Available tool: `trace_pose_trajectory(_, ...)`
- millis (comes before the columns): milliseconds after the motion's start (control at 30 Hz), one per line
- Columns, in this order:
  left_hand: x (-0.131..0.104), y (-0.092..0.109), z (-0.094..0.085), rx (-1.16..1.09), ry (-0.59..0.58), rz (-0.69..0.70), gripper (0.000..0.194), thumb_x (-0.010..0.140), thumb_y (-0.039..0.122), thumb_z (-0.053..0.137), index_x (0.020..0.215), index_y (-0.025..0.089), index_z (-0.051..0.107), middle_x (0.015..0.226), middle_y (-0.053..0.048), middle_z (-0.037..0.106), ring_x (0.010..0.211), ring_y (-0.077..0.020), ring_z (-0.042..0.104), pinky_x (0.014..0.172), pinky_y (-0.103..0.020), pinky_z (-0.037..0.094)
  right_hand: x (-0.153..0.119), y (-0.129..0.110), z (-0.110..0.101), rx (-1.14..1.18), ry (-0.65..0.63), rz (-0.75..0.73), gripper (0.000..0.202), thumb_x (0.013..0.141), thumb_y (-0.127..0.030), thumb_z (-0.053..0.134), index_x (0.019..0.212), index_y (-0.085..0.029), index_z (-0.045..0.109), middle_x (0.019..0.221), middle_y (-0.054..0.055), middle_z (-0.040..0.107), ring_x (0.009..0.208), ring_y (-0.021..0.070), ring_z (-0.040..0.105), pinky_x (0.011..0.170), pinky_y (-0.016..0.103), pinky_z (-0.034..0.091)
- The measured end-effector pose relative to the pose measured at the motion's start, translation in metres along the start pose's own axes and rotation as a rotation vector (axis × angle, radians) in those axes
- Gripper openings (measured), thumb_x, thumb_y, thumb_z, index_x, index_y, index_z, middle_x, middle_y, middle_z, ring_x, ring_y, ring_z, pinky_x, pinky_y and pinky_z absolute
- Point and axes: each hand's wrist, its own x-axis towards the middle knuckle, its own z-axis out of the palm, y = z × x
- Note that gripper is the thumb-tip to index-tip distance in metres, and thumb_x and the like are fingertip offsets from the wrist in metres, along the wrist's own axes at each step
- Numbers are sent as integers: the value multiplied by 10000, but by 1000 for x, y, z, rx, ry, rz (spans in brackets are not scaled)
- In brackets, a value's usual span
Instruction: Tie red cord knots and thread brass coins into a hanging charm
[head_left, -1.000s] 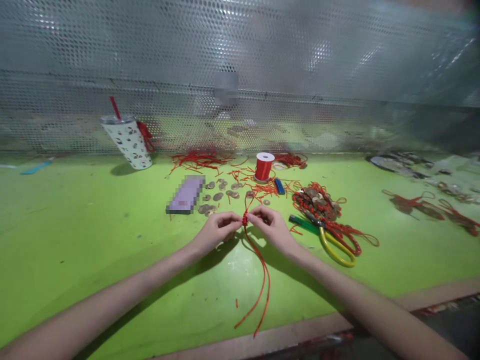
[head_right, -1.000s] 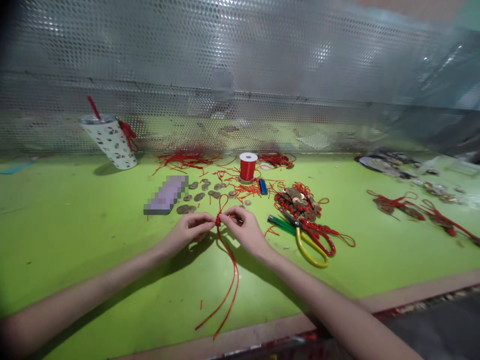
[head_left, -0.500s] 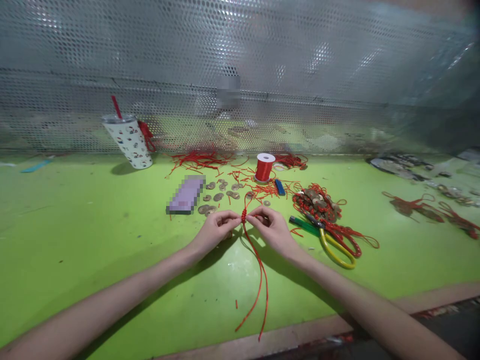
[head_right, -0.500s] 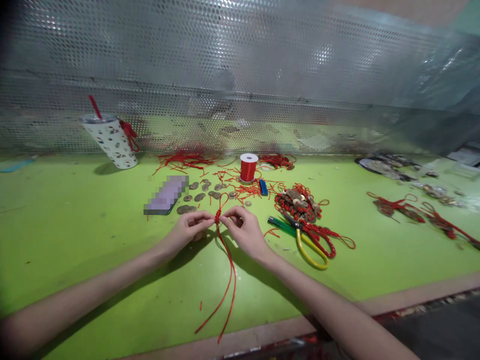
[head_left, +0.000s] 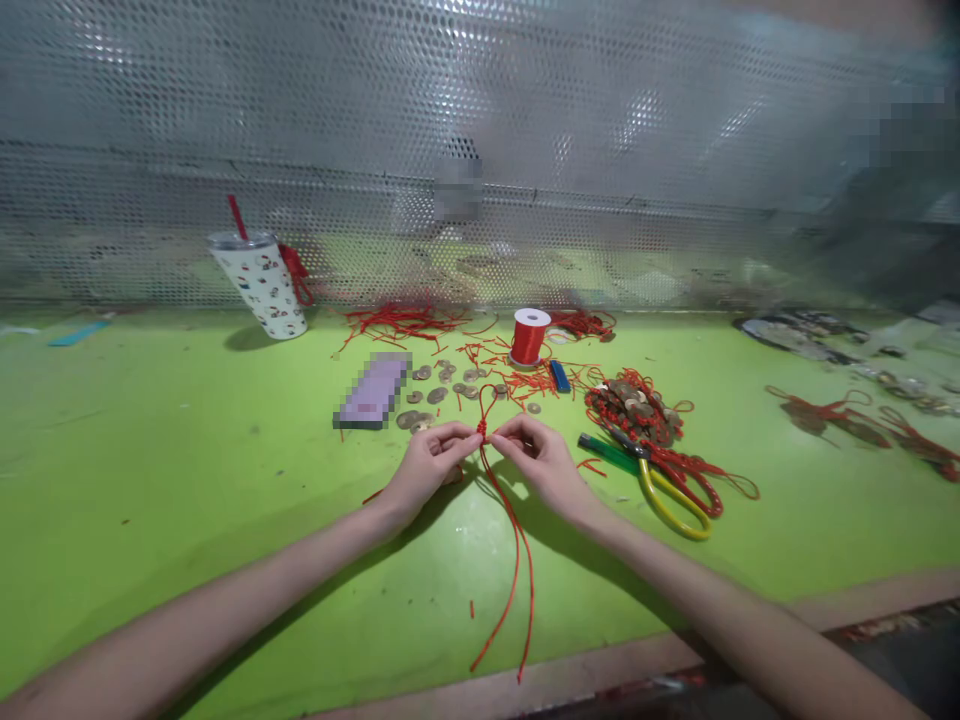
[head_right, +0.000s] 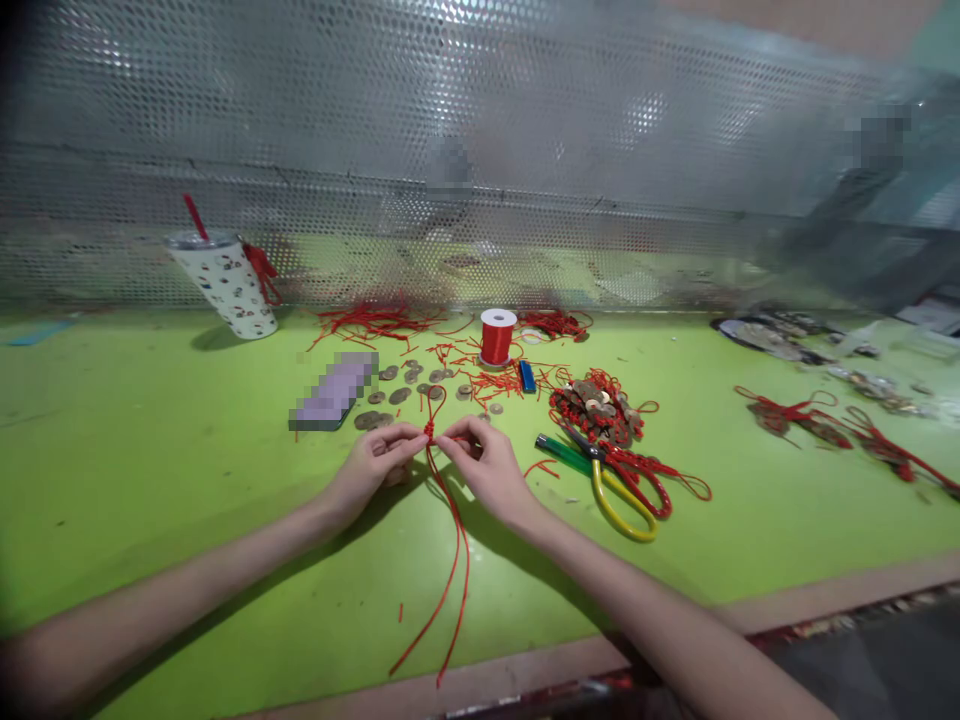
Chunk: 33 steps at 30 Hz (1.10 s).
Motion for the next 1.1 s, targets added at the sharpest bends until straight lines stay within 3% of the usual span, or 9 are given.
trace_pose_trajectory(133,-2,1,-1,15,-30,4,391,740,500,794,808,136,667,523,97,355,444,-41,249,446,-215,181,-1,-1,-2,-55,-73,-11,307,912,-484,611,829,-189,637,734,4,578,666,153,494,626,307,377)
trace_pose_trajectory(233,-3,1,-2,66,-88,5,379,769,506,761,802,140,668,498,97,346,441,-52,263,454,-222,198,1,-1,-4,-5,-54,-17,316,924,-503,591,868,-201,669,811,27,627,744,174,546,687,321,414)
trace_pose_trajectory(633,-5,-2,-4,277,-221,54,392,805,522,698,749,135,668,570,41,430,514,-83,322,483,-238,188,12,14,3,311,-184,174,503,723,-679,739,791,-187,660,730,2,605,668,138,530,636,275,425)
trace_pose_trajectory(733,-5,-1,-3,250,-218,53,381,816,516,698,785,137,689,564,43,434,513,-86,333,488,-243,202,12,13,4,300,-175,139,480,751,-659,731,784,-185,657,713,-8,585,646,124,500,610,259,395)
trace_pose_trajectory(900,-5,1,0,162,-165,45,439,821,570,679,777,135,707,473,83,324,455,-73,258,471,-248,198,9,6,5,286,-126,165,491,729,-676,735,776,-194,650,700,-15,556,642,129,490,592,260,394)
trace_pose_trajectory(1100,-4,0,-3,208,-157,31,418,787,556,721,774,137,714,480,76,356,455,-73,268,462,-247,173,8,7,9,276,-110,115,450,738,-640,742,773,-199,659,727,-2,593,661,138,518,616,276,416)
